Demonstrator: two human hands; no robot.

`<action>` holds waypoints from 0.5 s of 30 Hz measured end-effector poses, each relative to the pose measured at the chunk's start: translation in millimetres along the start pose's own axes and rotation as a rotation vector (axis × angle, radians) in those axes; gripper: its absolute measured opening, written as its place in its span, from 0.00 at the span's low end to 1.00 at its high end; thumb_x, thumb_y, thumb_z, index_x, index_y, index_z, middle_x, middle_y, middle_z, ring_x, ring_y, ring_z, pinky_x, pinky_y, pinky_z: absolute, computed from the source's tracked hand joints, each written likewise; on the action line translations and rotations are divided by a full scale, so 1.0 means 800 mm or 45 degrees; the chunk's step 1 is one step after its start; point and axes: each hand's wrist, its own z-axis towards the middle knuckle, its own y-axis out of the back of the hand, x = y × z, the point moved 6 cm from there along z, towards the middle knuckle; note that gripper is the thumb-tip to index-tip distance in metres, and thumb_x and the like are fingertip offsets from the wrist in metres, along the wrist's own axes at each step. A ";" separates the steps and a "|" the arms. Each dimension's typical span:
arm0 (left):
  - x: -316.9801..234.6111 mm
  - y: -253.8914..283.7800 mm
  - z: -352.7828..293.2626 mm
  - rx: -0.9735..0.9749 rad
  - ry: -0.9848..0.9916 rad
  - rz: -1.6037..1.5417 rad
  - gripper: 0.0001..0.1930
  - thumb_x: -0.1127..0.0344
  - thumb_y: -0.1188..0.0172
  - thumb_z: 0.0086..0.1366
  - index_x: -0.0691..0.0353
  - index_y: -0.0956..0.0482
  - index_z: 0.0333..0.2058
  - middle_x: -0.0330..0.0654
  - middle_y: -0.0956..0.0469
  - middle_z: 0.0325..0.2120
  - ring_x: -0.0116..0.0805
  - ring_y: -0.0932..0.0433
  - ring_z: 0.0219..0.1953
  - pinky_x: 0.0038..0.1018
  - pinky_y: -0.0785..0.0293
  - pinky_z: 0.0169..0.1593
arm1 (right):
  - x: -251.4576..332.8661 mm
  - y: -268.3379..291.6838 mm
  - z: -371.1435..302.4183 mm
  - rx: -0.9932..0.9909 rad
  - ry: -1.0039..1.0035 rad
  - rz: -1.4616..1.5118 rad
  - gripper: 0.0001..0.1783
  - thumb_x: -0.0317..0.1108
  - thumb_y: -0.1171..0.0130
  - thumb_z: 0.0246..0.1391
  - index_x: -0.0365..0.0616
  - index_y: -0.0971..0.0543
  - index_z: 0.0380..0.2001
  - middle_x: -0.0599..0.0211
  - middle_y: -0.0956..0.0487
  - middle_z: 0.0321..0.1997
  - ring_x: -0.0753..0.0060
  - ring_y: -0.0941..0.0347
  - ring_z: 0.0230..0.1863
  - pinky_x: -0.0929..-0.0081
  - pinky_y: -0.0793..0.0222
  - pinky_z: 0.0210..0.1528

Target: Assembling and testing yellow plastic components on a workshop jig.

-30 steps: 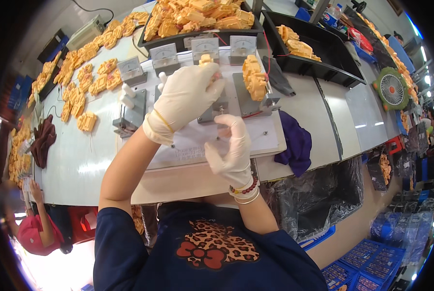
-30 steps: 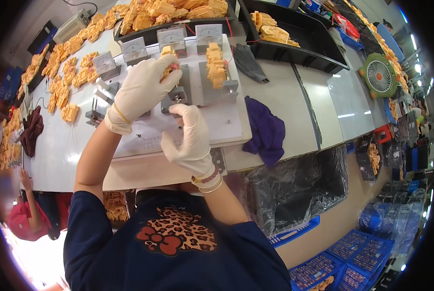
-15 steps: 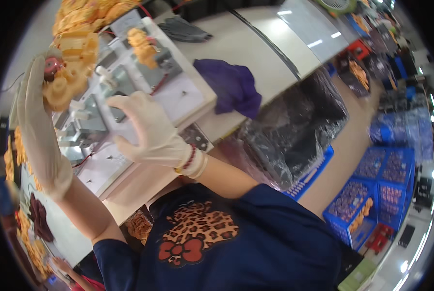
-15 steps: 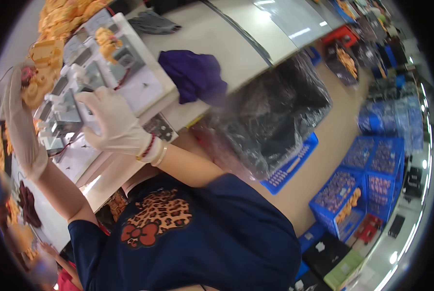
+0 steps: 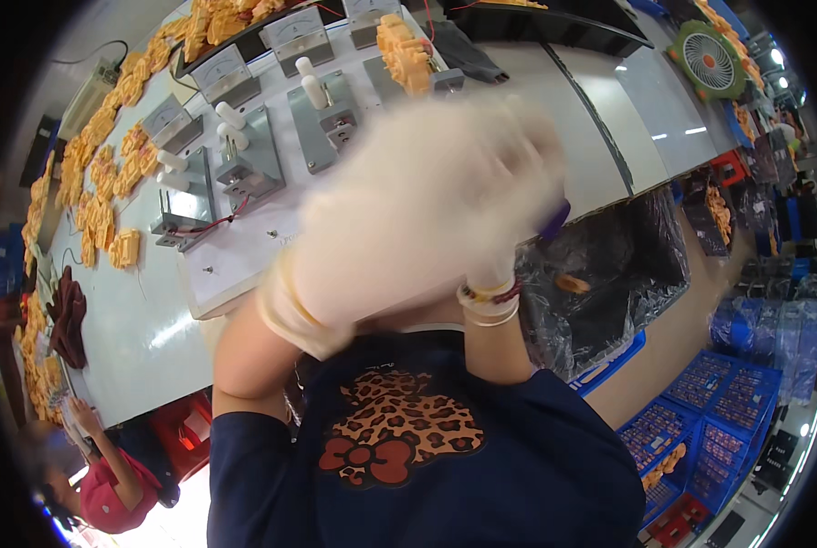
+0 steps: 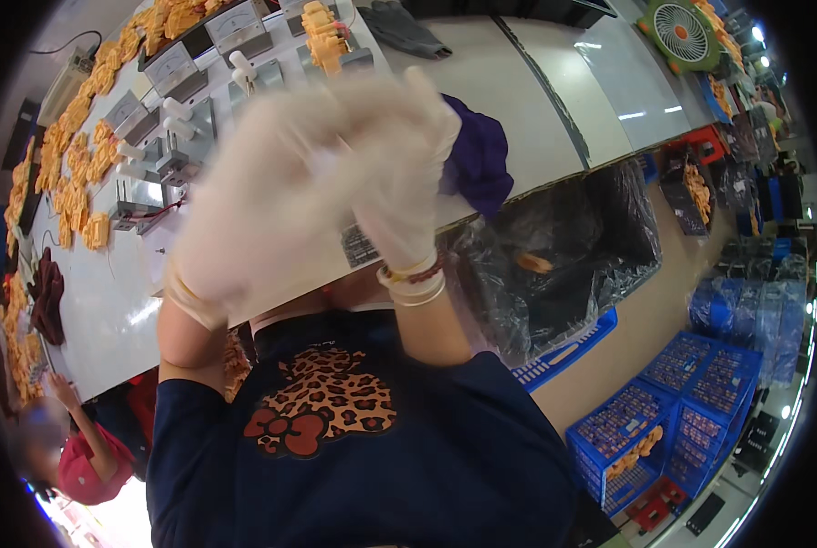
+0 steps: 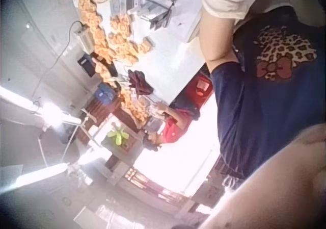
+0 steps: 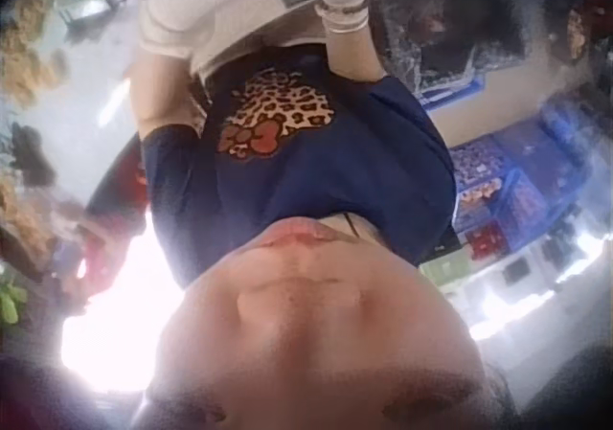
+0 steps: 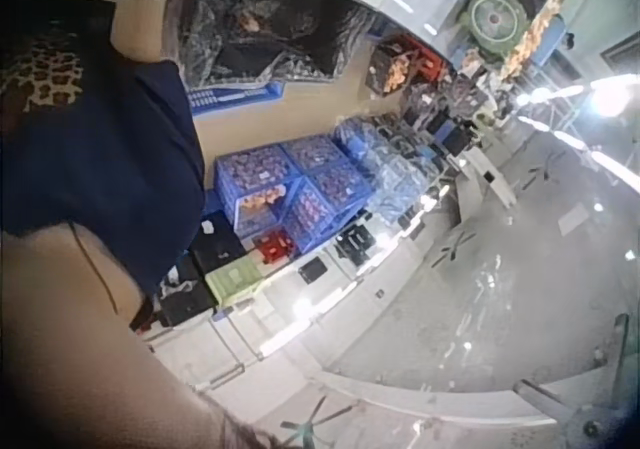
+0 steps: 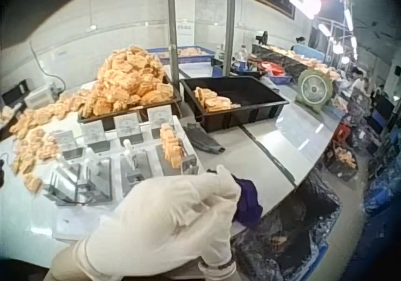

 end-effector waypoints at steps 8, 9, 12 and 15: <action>0.166 0.068 0.062 -0.227 -0.111 1.115 0.13 0.57 0.44 0.64 0.62 0.18 0.35 0.47 0.17 0.27 0.48 0.19 0.24 0.36 0.22 0.34 | -0.017 -0.011 0.034 0.488 -0.162 -1.047 0.28 0.22 0.35 0.43 0.42 0.28 0.51 0.65 0.26 0.43 0.69 0.31 0.43 0.71 0.33 0.50; 0.164 0.062 0.068 -0.228 -0.107 1.109 0.13 0.57 0.44 0.64 0.62 0.18 0.35 0.47 0.17 0.27 0.48 0.19 0.24 0.36 0.22 0.34 | -0.016 -0.002 0.035 0.490 -0.166 -1.053 0.28 0.22 0.35 0.43 0.42 0.28 0.51 0.65 0.26 0.43 0.69 0.31 0.43 0.71 0.33 0.50; 0.154 0.048 0.084 -0.265 -0.009 1.186 0.15 0.54 0.45 0.65 0.60 0.18 0.33 0.47 0.17 0.27 0.48 0.19 0.24 0.38 0.22 0.32 | -0.012 0.021 0.036 0.446 -0.302 -0.820 0.24 0.21 0.37 0.41 0.41 0.27 0.46 0.66 0.27 0.42 0.70 0.33 0.40 0.73 0.35 0.48; 0.094 0.060 0.089 -0.339 0.028 1.065 0.09 0.64 0.44 0.65 0.65 0.23 0.37 0.54 0.20 0.27 0.55 0.20 0.30 0.39 0.23 0.35 | -0.008 0.014 0.043 0.487 -0.169 -0.943 0.22 0.21 0.39 0.38 0.40 0.26 0.43 0.68 0.27 0.40 0.73 0.35 0.40 0.74 0.36 0.46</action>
